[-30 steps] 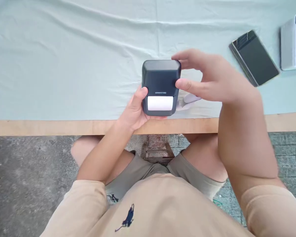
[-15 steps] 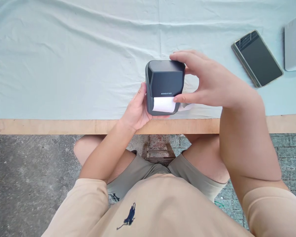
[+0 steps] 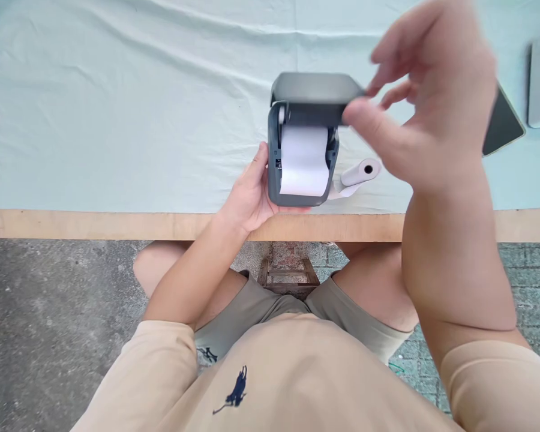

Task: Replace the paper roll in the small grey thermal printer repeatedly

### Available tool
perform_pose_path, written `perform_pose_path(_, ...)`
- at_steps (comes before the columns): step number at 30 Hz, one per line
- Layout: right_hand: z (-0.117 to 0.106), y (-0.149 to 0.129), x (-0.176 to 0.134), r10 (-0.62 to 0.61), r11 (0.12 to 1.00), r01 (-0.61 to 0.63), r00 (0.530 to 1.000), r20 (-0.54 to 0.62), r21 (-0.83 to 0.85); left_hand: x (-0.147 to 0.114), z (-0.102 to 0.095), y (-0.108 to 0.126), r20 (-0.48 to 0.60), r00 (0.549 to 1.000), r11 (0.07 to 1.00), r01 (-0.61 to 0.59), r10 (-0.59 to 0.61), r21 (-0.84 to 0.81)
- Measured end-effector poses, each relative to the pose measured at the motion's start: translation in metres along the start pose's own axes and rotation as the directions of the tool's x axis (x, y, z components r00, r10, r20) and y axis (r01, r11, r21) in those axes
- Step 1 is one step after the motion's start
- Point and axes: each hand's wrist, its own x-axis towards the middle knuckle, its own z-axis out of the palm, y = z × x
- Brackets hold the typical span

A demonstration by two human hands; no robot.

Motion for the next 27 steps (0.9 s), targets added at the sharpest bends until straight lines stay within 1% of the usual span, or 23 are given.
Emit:
perform_pose_path(1, 0.005, 0.0, 0.0, 0.014, 1.0, -0.018, 0.989, -0.147, -0.025, 0.0, 0.0, 0.0, -0.003, 1.0, 1.0, -0.001, 0.001, 0.005)
perform_pose_path(2, 0.009, -0.001, 0.0, 0.021, 0.999, -0.033, 0.962, -0.271, -0.041, 0.0, 0.0, 0.0, -0.007, 1.0, 1.0, -0.001, 0.001, 0.008)
perform_pose_path(3, 0.012, -0.003, 0.0, 0.028, 0.998, -0.047, 0.941, -0.337, -0.05, -0.001, 0.001, -0.001, -0.01, 1.0, 1.0, -0.001, 0.001, 0.011)
perform_pose_path(4, 0.013, -0.007, 0.0, 0.033, 0.997, -0.055, 0.937, -0.347, -0.053, -0.001, 0.001, -0.001, -0.014, 1.0, 1.0, -0.001, 0.001, 0.013)
perform_pose_path(5, 0.013, -0.012, 0.0, 0.033, 0.997, -0.052, 0.945, -0.326, -0.051, -0.001, 0.001, -0.001, -0.016, 1.0, 1.0, -0.002, 0.002, 0.015)
perform_pose_path(6, 0.012, -0.018, 0.0, 0.025, 0.998, -0.041, 0.96, -0.279, -0.053, -0.001, 0.001, -0.001, -0.017, 1.0, 1.0, -0.003, 0.003, 0.015)
perform_pose_path(7, 0.009, -0.025, 0.0, 0.01, 0.997, -0.024, 0.981, -0.196, -0.07, -0.001, 0.001, -0.001, -0.017, 1.0, 1.0, -0.004, 0.004, 0.012)
perform_pose_path(8, 0.007, -0.032, 0.0, -0.004, 0.995, -0.005, 0.996, -0.085, -0.103, -0.001, 0.001, -0.001, -0.018, 1.0, 1.0, -0.005, 0.005, 0.006)
perform_pose_path(9, 0.005, -0.038, 0.0, -0.003, 0.988, 0.01, 0.999, 0.042, -0.157, -0.001, 0.001, -0.002, -0.019, 1.0, 1.0, -0.008, 0.008, -0.003)
perform_pose_path(10, 0.005, -0.042, -0.001, 0.022, 0.973, 0.016, 0.987, 0.161, -0.229, -0.001, 0.002, -0.002, -0.024, 1.0, 1.0, -0.014, 0.014, -0.012)
perform_pose_path(11, 0.005, -0.045, -0.002, 0.076, 0.95, 0.012, 0.959, 0.271, -0.312, -0.002, 0.003, -0.003, -0.034, 0.999, 1.0, -0.023, 0.022, -0.016)
perform_pose_path(12, 0.006, -0.046, -0.003, 0.14, 0.92, 0.008, 0.927, 0.348, -0.391, -0.002, 0.005, -0.003, -0.049, 0.998, 0.999, -0.035, 0.035, -0.016)
perform_pose_path(13, 0.009, -0.045, -0.004, 0.19, 0.894, 0.003, 0.903, 0.385, -0.448, -0.003, 0.007, -0.004, -0.064, 0.997, 0.999, -0.049, 0.048, -0.011)
perform_pose_path(15, 0.014, -0.041, -0.007, 0.243, 0.87, -0.005, 0.874, 0.42, -0.493, -0.005, 0.011, -0.005, -0.088, 0.994, 0.998, -0.07, 0.07, 0.004)
perform_pose_path(17, 0.018, -0.036, -0.008, 0.26, 0.863, -0.002, 0.858, 0.442, -0.504, -0.007, 0.015, -0.006, -0.096, 0.992, 0.997, -0.077, 0.078, 0.015)
perform_pose_path(19, 0.018, -0.035, -0.007, 0.262, 0.859, 0.005, 0.855, 0.447, -0.513, -0.007, 0.015, -0.007, -0.094, 0.993, 0.997, -0.074, 0.075, 0.023)
perform_pose_path(21, 0.012, -0.039, -0.004, 0.235, 0.871, 0.019, 0.861, 0.451, -0.491, -0.006, 0.014, -0.007, -0.083, 0.994, 0.997, -0.068, 0.07, 0.029)
perform_pose_path(23, -0.001, -0.046, 0.0, 0.192, 0.912, 0.014, 0.868, 0.458, -0.409, -0.004, 0.01, -0.006, -0.069, 0.996, 0.998, -0.056, 0.058, 0.032)
perform_pose_path(24, -0.008, -0.048, 0.0, 0.174, 0.941, -0.014, 0.877, 0.447, -0.338, -0.003, 0.009, -0.005, -0.063, 0.997, 0.999, -0.042, 0.044, 0.028)
perform_pose_path(25, -0.017, -0.049, 0.0, 0.164, 0.967, -0.062, 0.896, 0.412, -0.248, -0.002, 0.007, -0.004, -0.056, 0.998, 1.0, -0.022, 0.023, 0.019)
perform_pose_path(26, -0.025, -0.046, -0.002, 0.172, 0.98, -0.124, 0.922, 0.346, -0.157, -0.001, 0.006, -0.002, -0.048, 0.999, 1.0, 0.0, 0.0, 0.005)
perform_pose_path(27, -0.034, -0.039, -0.006, 0.198, 0.98, -0.184, 0.939, 0.281, -0.077, 0.0, 0.005, 0.0, -0.04, 0.999, 1.0, 0.021, -0.021, -0.011)
